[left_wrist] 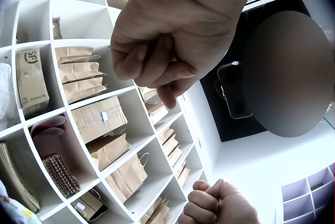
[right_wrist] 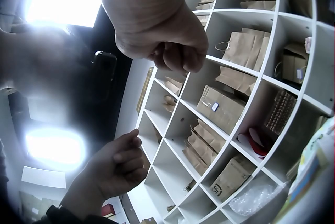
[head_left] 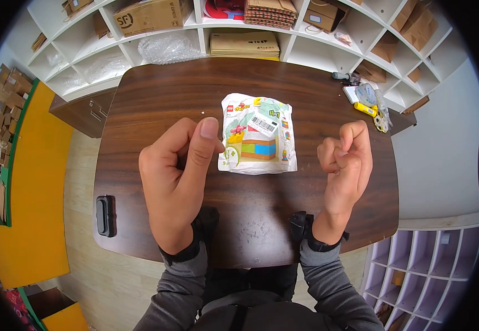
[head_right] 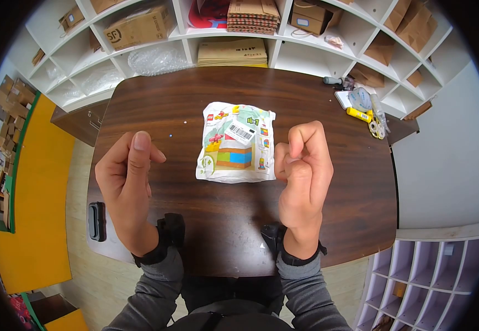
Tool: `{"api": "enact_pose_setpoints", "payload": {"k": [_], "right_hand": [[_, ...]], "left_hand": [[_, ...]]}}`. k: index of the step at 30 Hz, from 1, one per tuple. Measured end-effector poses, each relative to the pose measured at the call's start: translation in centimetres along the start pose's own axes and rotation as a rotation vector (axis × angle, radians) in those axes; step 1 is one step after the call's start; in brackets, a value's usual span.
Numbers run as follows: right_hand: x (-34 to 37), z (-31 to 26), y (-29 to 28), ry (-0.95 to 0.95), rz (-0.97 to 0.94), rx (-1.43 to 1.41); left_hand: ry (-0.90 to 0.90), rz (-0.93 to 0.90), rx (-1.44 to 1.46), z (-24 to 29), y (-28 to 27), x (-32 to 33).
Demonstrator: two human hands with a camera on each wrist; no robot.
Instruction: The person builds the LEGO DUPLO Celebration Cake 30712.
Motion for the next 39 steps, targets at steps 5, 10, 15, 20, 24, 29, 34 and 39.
{"api": "enact_pose_setpoints", "payload": {"k": [5,10,15,20,24,29,34,39], "right_hand": [[-0.01,0.12,-0.08,0.002,-0.016,0.013],[-0.11,-0.09,0.15,0.007,0.014,0.006],[-0.07,-0.01,-0.13,0.024,0.047,0.020],[-0.05,0.23,-0.29,0.005,0.041,0.019],[-0.34,0.03,0.16,-0.077,0.071,-0.032],[-0.35,0.02,-0.05,-0.037,0.167,0.082],[-0.61,0.50,-0.13,0.029,0.194,0.146],[0.12,-0.45,0.29,0.038,0.062,0.143]], "left_hand": [[-0.002,0.005,0.004,0.07,0.06,0.04],[0.066,0.039,-0.016,-0.31,0.26,-0.06],[0.065,0.037,-0.015,-0.41,0.29,-0.06],[-0.006,0.007,0.017,-0.03,0.07,0.02],[0.034,0.018,0.005,-0.38,0.33,-0.07],[0.084,0.041,-0.040,-0.38,0.42,-0.14],[-0.005,0.017,0.004,-0.04,0.35,-0.02],[0.037,0.033,-0.007,0.12,-0.05,0.25]]}}
Point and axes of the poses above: each hand's wrist, its own x-axis away from the middle knuckle, its own y-axis out of the palm, z = x × y, the point moved 4 cm from there along -x, towards the middle knuckle, and after that the axes turned 4 degrees about x, right-handed, at the moved point
